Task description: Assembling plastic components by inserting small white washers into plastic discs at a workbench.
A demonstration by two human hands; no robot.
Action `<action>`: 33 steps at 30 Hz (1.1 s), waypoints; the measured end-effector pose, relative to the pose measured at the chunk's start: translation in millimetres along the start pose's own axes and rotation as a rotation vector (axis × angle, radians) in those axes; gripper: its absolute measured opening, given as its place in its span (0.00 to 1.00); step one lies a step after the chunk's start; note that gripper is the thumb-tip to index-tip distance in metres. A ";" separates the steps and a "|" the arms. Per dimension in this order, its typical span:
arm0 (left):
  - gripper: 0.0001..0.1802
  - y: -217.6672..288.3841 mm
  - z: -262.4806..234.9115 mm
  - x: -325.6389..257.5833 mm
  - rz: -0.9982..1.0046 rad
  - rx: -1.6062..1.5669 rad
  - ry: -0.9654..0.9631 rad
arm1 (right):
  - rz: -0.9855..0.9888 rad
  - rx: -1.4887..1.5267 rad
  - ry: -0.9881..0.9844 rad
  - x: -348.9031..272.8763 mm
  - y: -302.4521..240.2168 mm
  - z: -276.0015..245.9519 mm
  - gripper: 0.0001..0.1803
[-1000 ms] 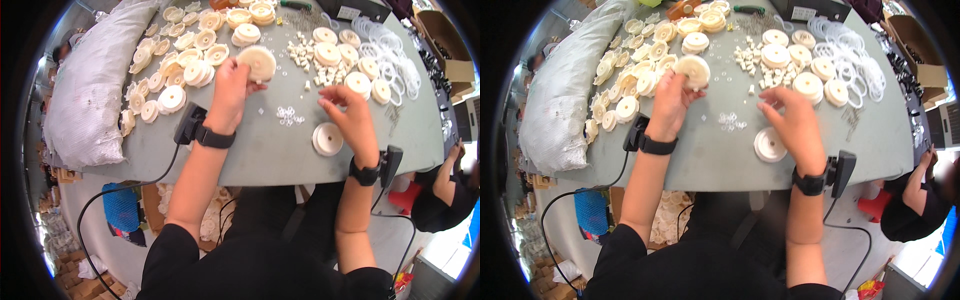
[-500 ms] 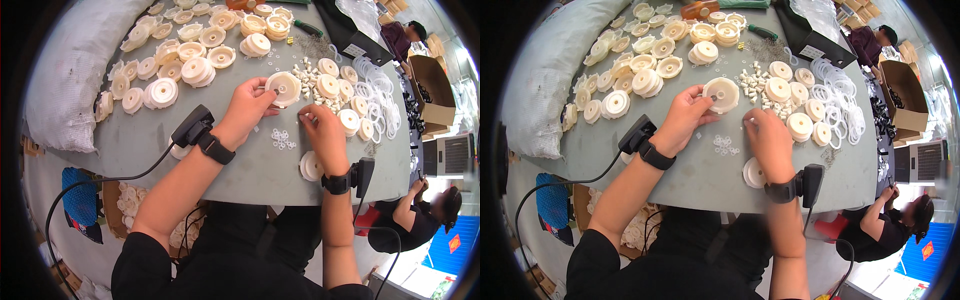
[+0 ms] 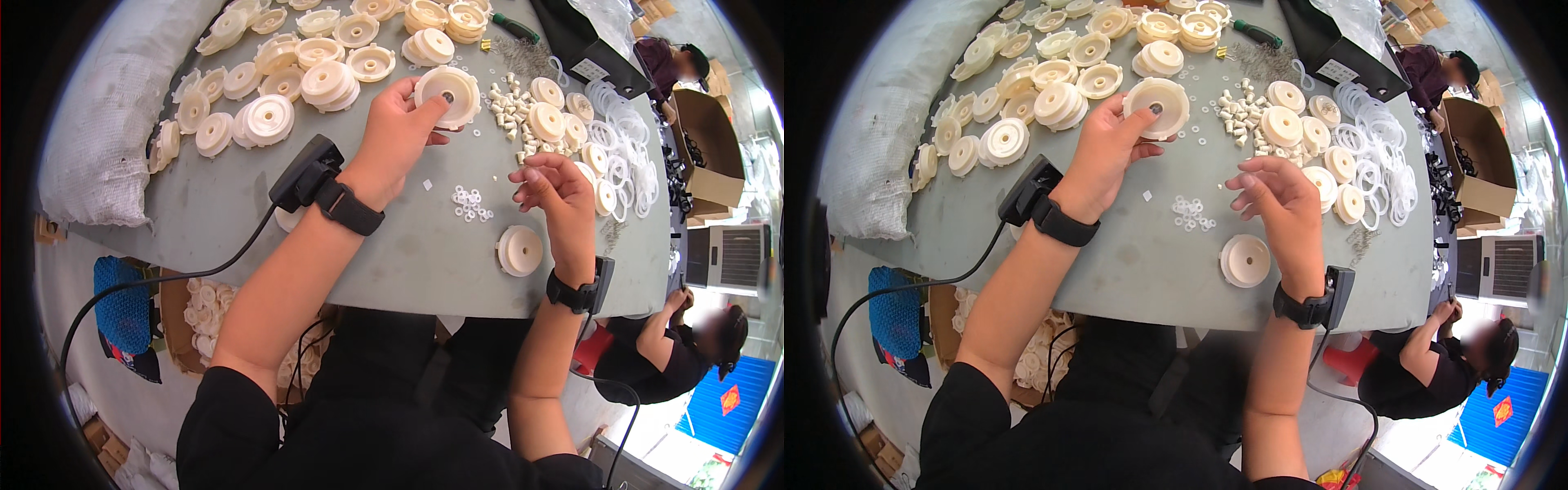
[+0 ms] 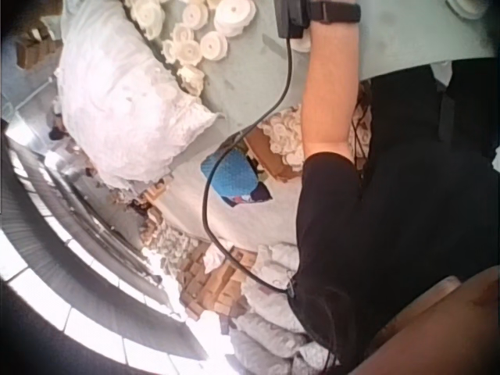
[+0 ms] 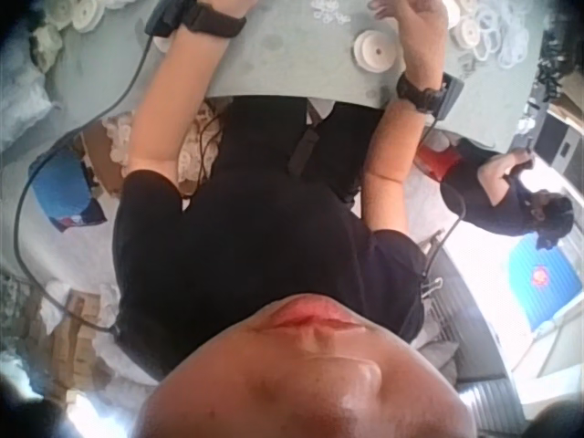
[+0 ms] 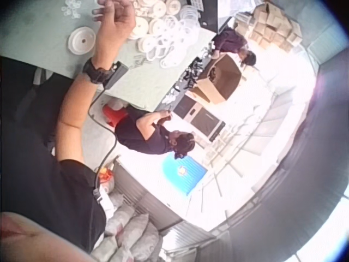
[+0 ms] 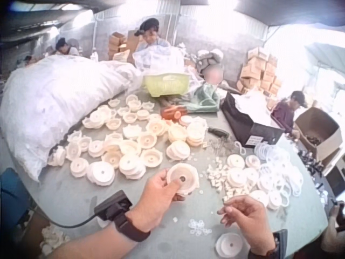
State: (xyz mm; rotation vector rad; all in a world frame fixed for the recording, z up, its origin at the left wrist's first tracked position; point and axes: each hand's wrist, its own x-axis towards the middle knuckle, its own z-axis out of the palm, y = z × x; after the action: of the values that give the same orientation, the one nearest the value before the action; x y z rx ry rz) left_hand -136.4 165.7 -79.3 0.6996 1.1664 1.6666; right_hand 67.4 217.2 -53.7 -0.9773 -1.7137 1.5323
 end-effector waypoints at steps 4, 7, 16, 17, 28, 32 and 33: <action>0.13 1.1 -2.2 0.3 0.027 0.039 0.024 | 0.005 -0.136 -0.008 -2.0 2.2 6.5 0.09; 0.12 2.0 -4.0 -1.6 0.040 0.090 0.035 | 0.044 -0.099 -0.025 -4.6 0.3 8.0 0.08; 0.15 3.4 7.2 -3.8 0.032 0.107 -0.026 | 0.130 -0.164 -0.035 -20.2 -7.1 3.6 0.06; 0.16 3.7 6.5 -4.5 0.024 0.138 -0.021 | 0.141 -0.228 -0.062 -21.0 -7.3 4.4 0.06; 0.18 5.3 9.7 -5.9 -0.036 0.215 -0.206 | 0.037 -0.052 -0.046 -20.6 -1.6 7.5 0.07; 0.19 3.6 13.8 -11.3 -0.044 0.159 -0.395 | -0.025 0.228 -0.059 -22.6 0.0 7.6 0.05; 0.19 2.4 13.3 -11.7 -0.048 0.161 -0.396 | -0.023 0.232 -0.057 -22.7 -0.7 8.0 0.05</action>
State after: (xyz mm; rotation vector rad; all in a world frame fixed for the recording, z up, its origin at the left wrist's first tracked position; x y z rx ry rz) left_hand -121.6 159.8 -71.3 1.0410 1.0269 1.3256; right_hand 72.5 193.6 -53.5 -0.7996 -1.5376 1.7141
